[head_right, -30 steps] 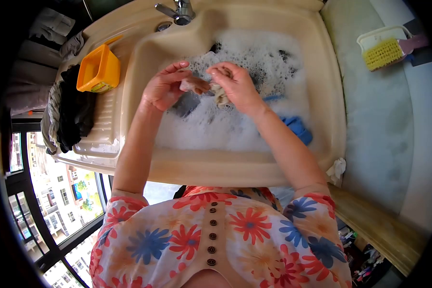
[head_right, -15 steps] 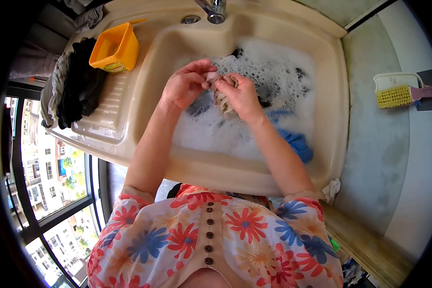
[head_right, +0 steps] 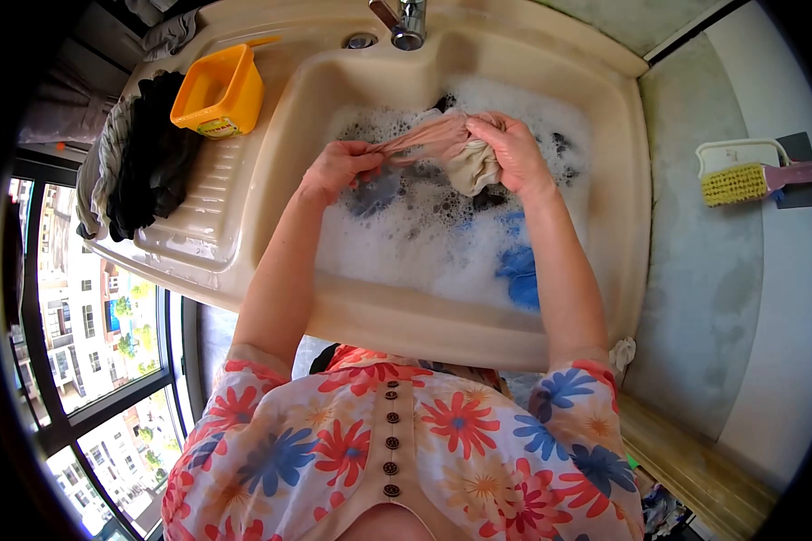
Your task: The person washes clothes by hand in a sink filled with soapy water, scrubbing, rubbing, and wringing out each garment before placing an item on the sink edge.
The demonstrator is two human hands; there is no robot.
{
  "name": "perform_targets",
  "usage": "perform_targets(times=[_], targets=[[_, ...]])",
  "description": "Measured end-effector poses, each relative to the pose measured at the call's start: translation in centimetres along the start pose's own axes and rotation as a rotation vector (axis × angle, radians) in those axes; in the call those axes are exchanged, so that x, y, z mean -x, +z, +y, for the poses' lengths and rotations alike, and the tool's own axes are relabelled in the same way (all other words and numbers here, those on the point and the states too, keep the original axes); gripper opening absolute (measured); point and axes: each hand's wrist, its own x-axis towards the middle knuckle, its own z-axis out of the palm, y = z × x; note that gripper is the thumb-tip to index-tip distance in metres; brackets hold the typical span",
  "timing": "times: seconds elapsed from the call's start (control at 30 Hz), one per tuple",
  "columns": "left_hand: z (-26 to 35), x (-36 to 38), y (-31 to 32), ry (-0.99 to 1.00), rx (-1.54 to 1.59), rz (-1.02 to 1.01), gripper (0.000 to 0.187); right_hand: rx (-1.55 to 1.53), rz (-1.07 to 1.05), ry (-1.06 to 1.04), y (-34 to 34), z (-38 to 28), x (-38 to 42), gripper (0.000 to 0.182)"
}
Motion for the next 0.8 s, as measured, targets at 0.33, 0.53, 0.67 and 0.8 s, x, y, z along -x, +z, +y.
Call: perform_targets(times=[0.33, 0.53, 0.67, 0.8], targets=[[-0.5, -1.0, 1.9, -0.165, 0.603, -0.179, 0.021, 0.432, 0.076, -0.197, 2.7, 4.7, -1.4, 0.015], [-0.7, -1.2, 3.3, -0.265, 0.563, -0.209, 0.037, 1.174, -0.082, -0.549, 5.3, 7.0, -0.6, 0.023], [-0.3, -1.1, 3.4, -0.322, 0.513, -0.325, 0.055, 1.186, -0.143, -0.413, 4.7, 6.8, 0.1, 0.025], [0.5, -0.2, 3.9, -0.285, 0.356, -0.337, 0.059, 1.244, -0.168, -0.527, 2.6, 8.6, -0.2, 0.022]])
